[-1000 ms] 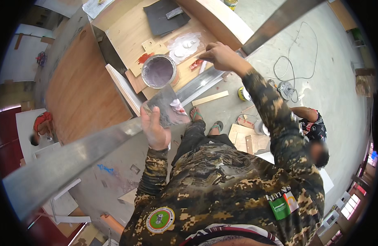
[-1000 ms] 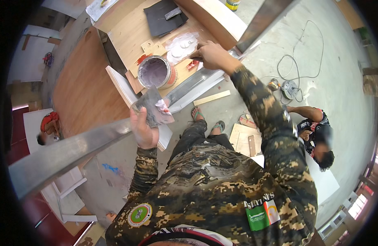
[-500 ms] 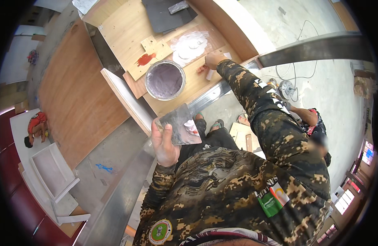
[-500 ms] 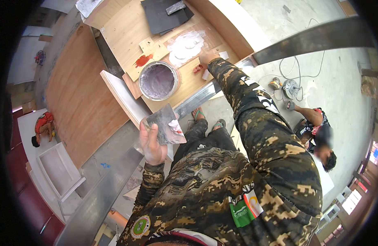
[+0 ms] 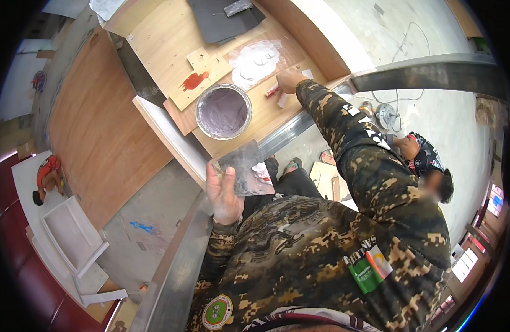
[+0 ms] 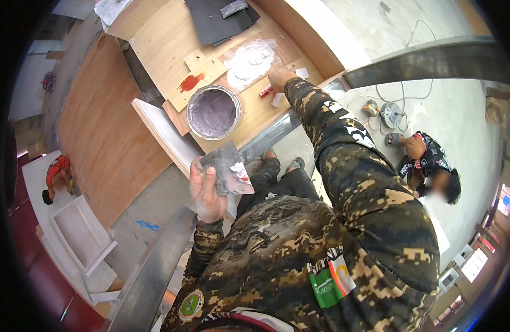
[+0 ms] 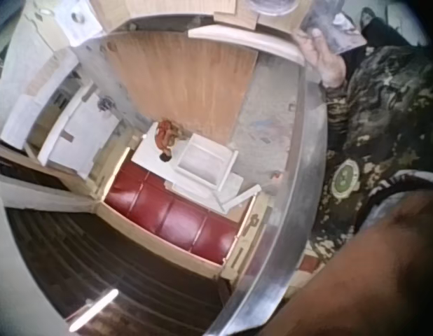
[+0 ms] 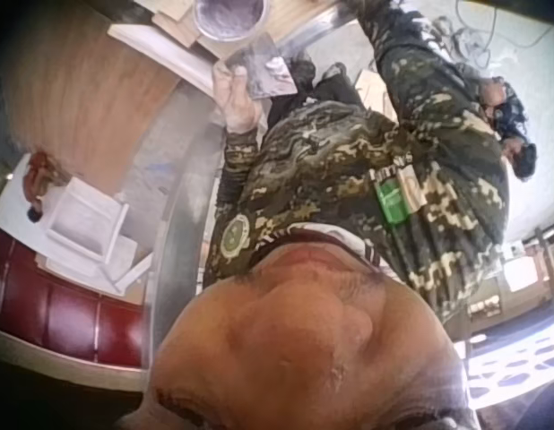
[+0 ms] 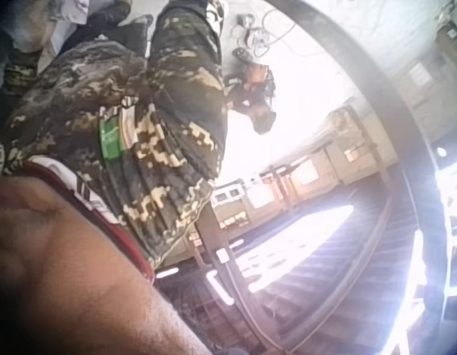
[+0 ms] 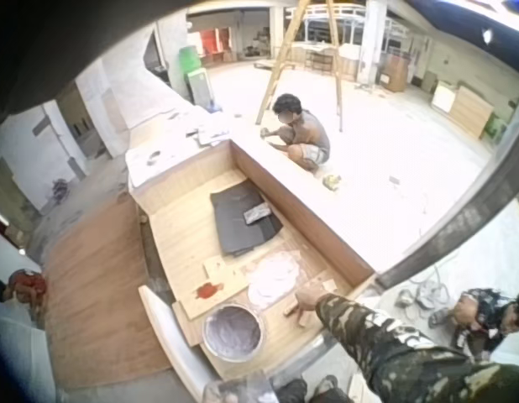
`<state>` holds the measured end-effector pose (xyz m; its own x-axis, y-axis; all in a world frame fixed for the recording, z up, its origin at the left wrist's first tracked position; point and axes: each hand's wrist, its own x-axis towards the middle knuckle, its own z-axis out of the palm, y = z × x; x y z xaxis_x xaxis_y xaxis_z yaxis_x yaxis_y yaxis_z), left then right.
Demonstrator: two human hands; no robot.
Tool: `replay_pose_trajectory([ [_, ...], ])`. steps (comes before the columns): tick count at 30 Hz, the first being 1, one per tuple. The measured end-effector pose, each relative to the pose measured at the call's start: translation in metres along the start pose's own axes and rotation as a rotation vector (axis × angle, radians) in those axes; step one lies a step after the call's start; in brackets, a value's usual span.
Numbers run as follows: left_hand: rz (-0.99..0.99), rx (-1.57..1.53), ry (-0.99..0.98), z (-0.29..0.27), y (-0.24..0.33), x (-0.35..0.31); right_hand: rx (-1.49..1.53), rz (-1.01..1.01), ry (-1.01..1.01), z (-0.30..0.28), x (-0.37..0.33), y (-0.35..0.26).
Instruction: The person applies putty along the edges of a wooden structure using a putty knife, then scoops and mixes putty compound onto metal scrapers.
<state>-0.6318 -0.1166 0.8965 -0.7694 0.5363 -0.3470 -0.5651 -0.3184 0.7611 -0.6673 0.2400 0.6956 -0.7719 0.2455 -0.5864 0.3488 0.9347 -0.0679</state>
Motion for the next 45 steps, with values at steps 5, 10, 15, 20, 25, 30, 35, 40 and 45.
replay_pose_trajectory([
  [5, -0.014, 0.003, -0.02, -0.002, -0.004, -0.001, 0.07, -0.151, 0.321, 0.001, -0.004, 0.003],
  [10, -0.032, 0.004, 0.0, 0.003, -0.006, 0.003, 0.14, -0.118, 0.311, -0.009, 0.0, -0.002],
  [15, -0.028, 0.034, -0.03, 0.002, -0.009, 0.006, -0.045, -0.193, 0.327, 0.001, 0.012, 0.004],
  [20, -0.015, 0.061, 0.004, 0.0, -0.007, 0.005, -0.116, -0.326, 0.275, -0.006, 0.01, -0.007],
  [25, -0.03, 0.046, -0.031, -0.002, -0.007, 0.006, -0.1, -0.315, 0.355, -0.009, -0.001, 0.001],
  [30, -0.034, 0.057, -0.054, -0.006, -0.006, 0.008, -0.087, -0.283, 0.372, -0.006, 0.007, 0.004],
  [35, -0.029, 0.059, -0.023, -0.007, 0.0, 0.008, -0.173, -0.203, 0.328, -0.022, 0.003, -0.016],
  [40, -0.013, 0.13, -0.054, -0.01, 0.002, 0.011, -0.199, -0.221, 0.374, -0.013, 0.014, -0.006],
  [45, -0.033, 0.125, -0.045, -0.014, 0.004, 0.012, -0.253, -0.256, 0.399, 0.0, 0.02, -0.012],
])
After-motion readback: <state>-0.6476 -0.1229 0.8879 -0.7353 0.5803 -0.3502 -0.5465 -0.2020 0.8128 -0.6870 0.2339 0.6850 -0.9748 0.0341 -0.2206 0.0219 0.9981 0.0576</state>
